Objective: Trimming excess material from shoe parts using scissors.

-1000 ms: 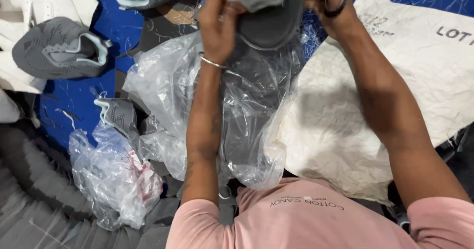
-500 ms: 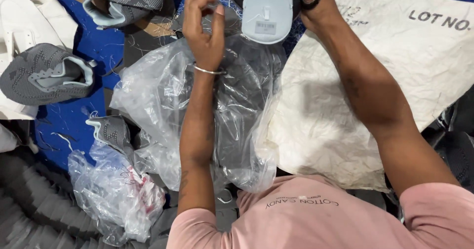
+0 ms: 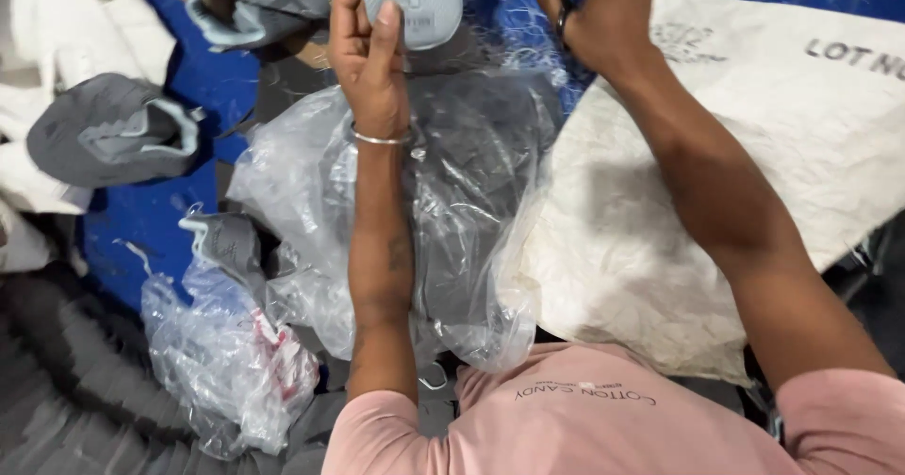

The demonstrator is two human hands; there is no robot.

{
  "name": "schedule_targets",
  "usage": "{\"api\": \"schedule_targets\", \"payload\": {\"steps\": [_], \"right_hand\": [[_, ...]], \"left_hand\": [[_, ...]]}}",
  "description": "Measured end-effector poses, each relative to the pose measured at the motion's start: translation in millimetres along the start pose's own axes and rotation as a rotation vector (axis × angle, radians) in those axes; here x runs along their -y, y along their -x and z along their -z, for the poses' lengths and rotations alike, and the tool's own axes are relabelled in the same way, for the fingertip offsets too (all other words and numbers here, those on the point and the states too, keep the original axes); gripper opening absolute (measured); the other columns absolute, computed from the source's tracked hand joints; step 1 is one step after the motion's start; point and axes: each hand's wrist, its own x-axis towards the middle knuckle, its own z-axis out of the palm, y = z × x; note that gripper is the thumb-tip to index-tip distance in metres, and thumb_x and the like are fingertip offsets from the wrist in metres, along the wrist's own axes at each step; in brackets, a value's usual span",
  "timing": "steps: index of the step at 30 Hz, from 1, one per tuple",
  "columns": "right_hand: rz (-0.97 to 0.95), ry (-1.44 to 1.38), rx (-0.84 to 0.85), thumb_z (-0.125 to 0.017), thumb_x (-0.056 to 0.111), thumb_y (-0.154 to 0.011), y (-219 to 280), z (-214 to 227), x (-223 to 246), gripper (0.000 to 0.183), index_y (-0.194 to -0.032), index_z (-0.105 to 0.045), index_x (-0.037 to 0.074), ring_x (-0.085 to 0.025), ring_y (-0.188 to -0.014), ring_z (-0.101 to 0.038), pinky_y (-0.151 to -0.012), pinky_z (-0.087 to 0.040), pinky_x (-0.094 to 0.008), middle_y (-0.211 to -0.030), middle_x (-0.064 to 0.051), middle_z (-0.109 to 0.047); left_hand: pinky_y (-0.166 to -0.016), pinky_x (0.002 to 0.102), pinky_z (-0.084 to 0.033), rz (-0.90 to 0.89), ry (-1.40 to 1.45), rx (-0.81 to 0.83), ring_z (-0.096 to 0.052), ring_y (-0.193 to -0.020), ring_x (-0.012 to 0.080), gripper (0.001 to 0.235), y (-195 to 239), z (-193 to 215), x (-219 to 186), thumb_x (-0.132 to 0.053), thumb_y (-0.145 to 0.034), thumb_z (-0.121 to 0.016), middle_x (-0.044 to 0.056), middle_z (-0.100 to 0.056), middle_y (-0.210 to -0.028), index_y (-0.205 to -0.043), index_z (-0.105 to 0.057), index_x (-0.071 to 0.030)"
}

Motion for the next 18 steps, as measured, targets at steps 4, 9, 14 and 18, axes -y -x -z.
{"api": "schedule_targets", "payload": {"steps": [4, 9, 14, 18], "right_hand": [[0.319, 0.263, 0.021, -0.090, 0.016, -0.087, -20, 18, 45, 0.040, -0.118, -0.067, 0.006, -0.029, -0.101, -0.062, -0.083, -0.045, -0.043, -0.108, -0.008, -0.065], [0.334, 0.373, 0.076, -0.087, 0.018, -0.079, -3, 11, 30, 0.044, -0.114, -0.062, 0.006, -0.024, -0.105, -0.059, -0.092, -0.043, -0.040, -0.111, -0.006, -0.060], [0.347, 0.373, 0.104, -0.088, 0.021, -0.077, -5, 14, 29, 0.049, -0.119, -0.068, 0.006, -0.023, -0.098, -0.058, -0.088, -0.044, -0.040, -0.098, -0.005, -0.058], [0.327, 0.439, 0.161, -0.092, 0.019, -0.085, 5, 2, 16, 0.042, -0.121, -0.071, 0.009, -0.021, -0.091, -0.061, -0.079, -0.045, -0.037, -0.093, -0.003, -0.060]], "left_hand": [[-0.067, 0.023, -0.037, -0.196, -0.075, 0.003, -0.045, -0.077, 0.0025, 0.038, -4, 41, 16, -0.011, -0.109, -0.067, -0.007, -0.049, -0.090, -0.143, -0.054, -0.001], [-0.061, 0.018, -0.034, -0.243, -0.241, 0.007, -0.041, -0.071, -0.0003, 0.032, -2, 41, 17, -0.014, -0.110, -0.068, -0.008, -0.049, -0.085, -0.137, -0.059, 0.002], [-0.093, 0.020, -0.049, -0.264, -0.304, 0.079, -0.063, -0.107, 0.0053, 0.042, -2, 34, 6, -0.016, -0.111, -0.064, 0.003, -0.070, -0.128, -0.148, -0.051, 0.001], [-0.080, 0.019, -0.044, -0.222, -0.284, 0.072, -0.058, -0.094, 0.0046, 0.043, -1, 46, 16, -0.014, -0.113, -0.067, 0.004, -0.069, -0.117, -0.150, -0.054, 0.003]]}}
